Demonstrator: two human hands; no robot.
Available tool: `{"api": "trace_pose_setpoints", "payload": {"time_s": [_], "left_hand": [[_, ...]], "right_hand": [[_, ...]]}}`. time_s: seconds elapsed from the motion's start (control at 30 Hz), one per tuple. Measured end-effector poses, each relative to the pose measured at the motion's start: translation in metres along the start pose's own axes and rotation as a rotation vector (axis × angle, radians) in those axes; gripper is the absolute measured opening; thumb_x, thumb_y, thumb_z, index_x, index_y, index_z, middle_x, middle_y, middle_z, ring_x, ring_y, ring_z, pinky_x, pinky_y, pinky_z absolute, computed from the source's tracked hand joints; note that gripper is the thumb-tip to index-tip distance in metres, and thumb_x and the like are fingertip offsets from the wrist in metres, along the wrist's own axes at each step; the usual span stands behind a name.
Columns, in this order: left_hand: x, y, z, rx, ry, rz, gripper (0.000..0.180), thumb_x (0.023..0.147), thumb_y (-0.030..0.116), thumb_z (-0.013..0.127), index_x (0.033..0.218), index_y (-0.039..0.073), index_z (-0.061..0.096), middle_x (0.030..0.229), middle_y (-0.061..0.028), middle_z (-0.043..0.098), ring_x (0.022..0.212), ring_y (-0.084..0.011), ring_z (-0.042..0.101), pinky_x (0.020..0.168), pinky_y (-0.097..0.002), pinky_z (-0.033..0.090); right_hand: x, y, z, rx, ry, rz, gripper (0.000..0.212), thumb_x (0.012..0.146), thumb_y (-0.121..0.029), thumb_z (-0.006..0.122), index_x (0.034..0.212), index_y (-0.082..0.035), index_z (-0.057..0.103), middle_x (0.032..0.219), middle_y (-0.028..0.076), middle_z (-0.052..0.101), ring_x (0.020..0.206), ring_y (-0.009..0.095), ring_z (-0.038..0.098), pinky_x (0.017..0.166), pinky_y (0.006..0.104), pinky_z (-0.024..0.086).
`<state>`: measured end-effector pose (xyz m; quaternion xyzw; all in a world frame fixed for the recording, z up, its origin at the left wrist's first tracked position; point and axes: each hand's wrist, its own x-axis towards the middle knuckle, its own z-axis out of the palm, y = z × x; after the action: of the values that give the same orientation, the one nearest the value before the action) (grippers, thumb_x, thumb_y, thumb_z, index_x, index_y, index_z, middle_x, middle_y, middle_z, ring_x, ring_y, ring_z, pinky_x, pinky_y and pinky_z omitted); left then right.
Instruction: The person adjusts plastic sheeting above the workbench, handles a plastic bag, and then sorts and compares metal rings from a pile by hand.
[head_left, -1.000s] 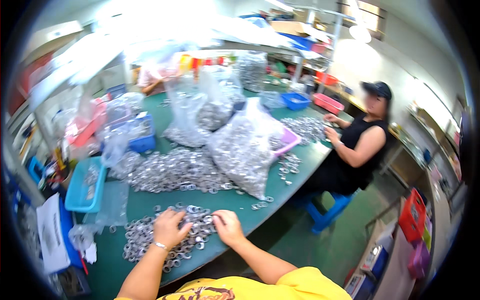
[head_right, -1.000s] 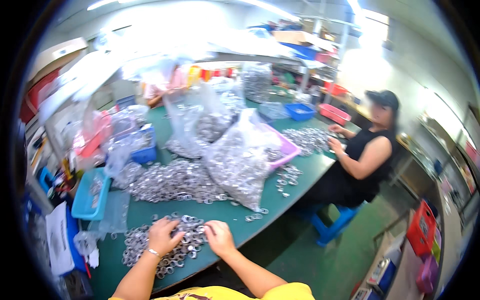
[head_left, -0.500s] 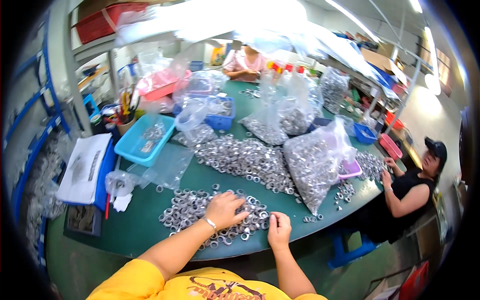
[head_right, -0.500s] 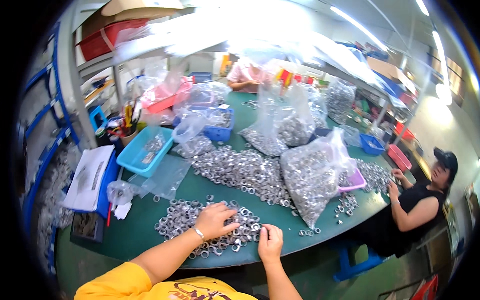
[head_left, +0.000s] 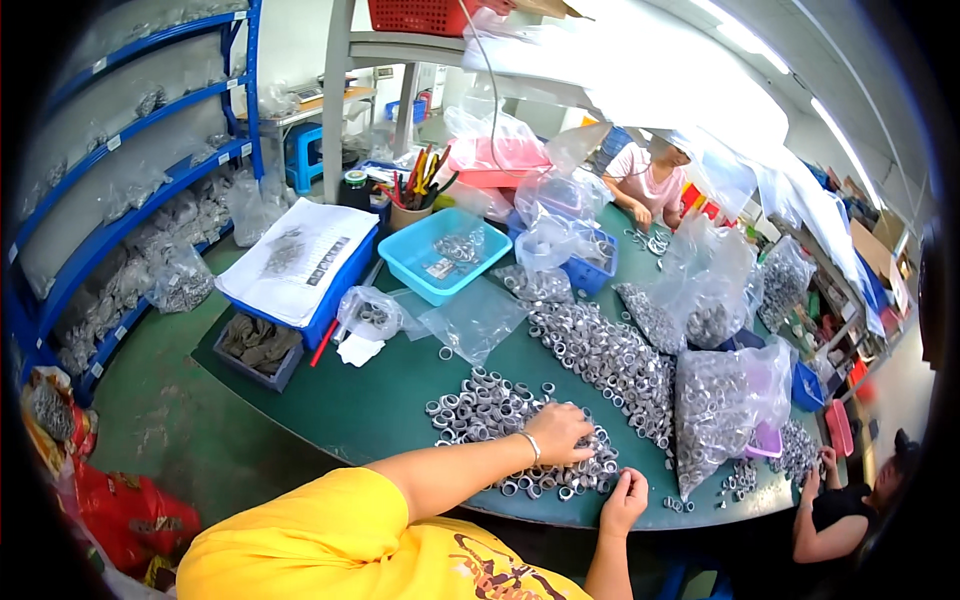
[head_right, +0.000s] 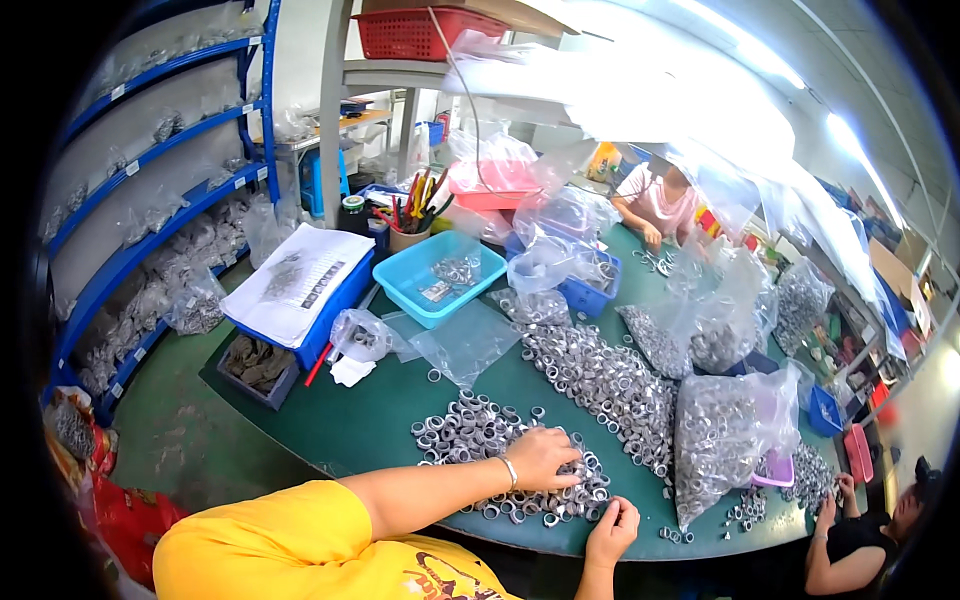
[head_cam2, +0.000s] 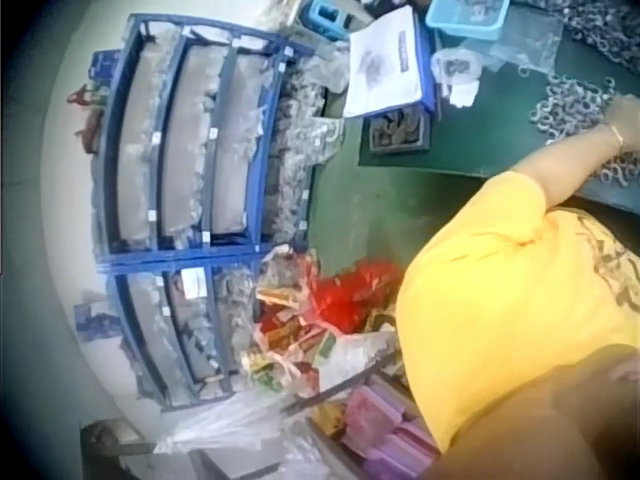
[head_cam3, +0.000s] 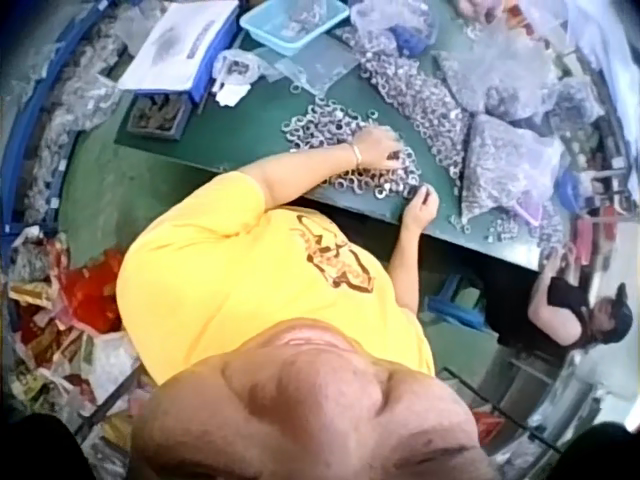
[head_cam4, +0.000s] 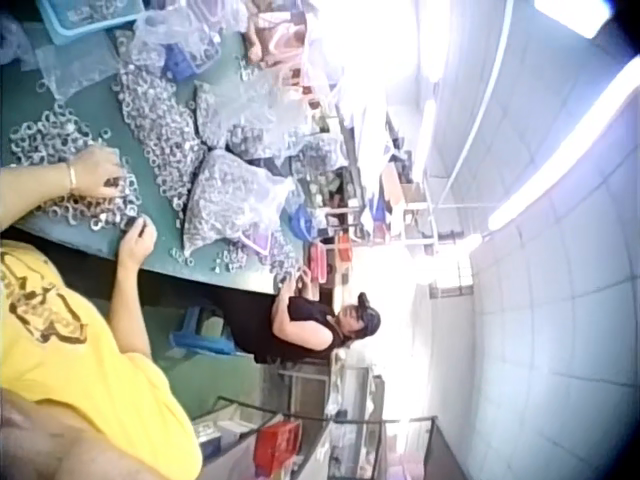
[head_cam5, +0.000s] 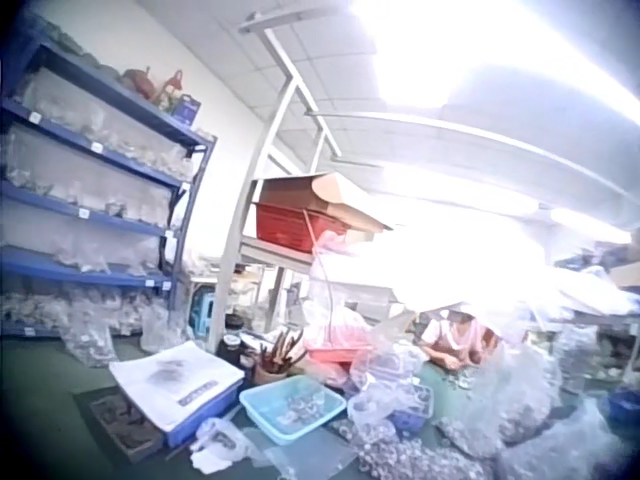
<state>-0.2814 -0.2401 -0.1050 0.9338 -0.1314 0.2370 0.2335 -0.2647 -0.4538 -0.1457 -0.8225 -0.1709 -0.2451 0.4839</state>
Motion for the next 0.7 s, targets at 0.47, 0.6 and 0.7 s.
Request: {"api": "trace_pose_setpoints", "payload": {"time_s": [0.47, 0.6, 0.7], "left_hand": [[0.003, -0.001, 0.013, -0.044, 0.021, -0.022, 0.034, 0.07, 0.039, 0.065, 0.086, 0.009, 0.064, 0.085, -0.0077, 0.059, 0.091, -0.0254, 0.055, 0.078, -0.0389, 0.043], [0.001, -0.002, 0.016, -0.049, 0.035, -0.012, 0.035, 0.07, 0.039, 0.066, 0.086, 0.009, 0.064, 0.085, -0.0079, 0.059, 0.091, -0.0254, 0.055, 0.078, -0.0389, 0.043], [0.001, 0.0, 0.015, -0.071, 0.017, -0.027, 0.036, 0.069, 0.042, 0.064, 0.085, 0.01, 0.066, 0.088, -0.0075, 0.06, 0.094, -0.0254, 0.055, 0.079, -0.0401, 0.042]], "right_hand": [[0.003, 0.031, 0.0, 0.045, -0.029, 0.022, 0.015, 0.091, -0.01, 0.049, 0.088, 0.003, 0.055, 0.08, 0.006, 0.056, 0.074, 0.015, 0.051, 0.07, 0.0266, 0.043], [0.003, 0.027, 0.0, 0.024, -0.052, 0.002, 0.015, 0.09, -0.01, 0.048, 0.087, 0.003, 0.055, 0.078, 0.007, 0.056, 0.072, 0.015, 0.051, 0.07, 0.0272, 0.043], [0.002, 0.031, -0.001, 0.057, -0.034, 0.013, 0.016, 0.091, -0.01, 0.047, 0.088, 0.003, 0.055, 0.079, 0.007, 0.056, 0.073, 0.015, 0.051, 0.07, 0.0271, 0.043]]}}
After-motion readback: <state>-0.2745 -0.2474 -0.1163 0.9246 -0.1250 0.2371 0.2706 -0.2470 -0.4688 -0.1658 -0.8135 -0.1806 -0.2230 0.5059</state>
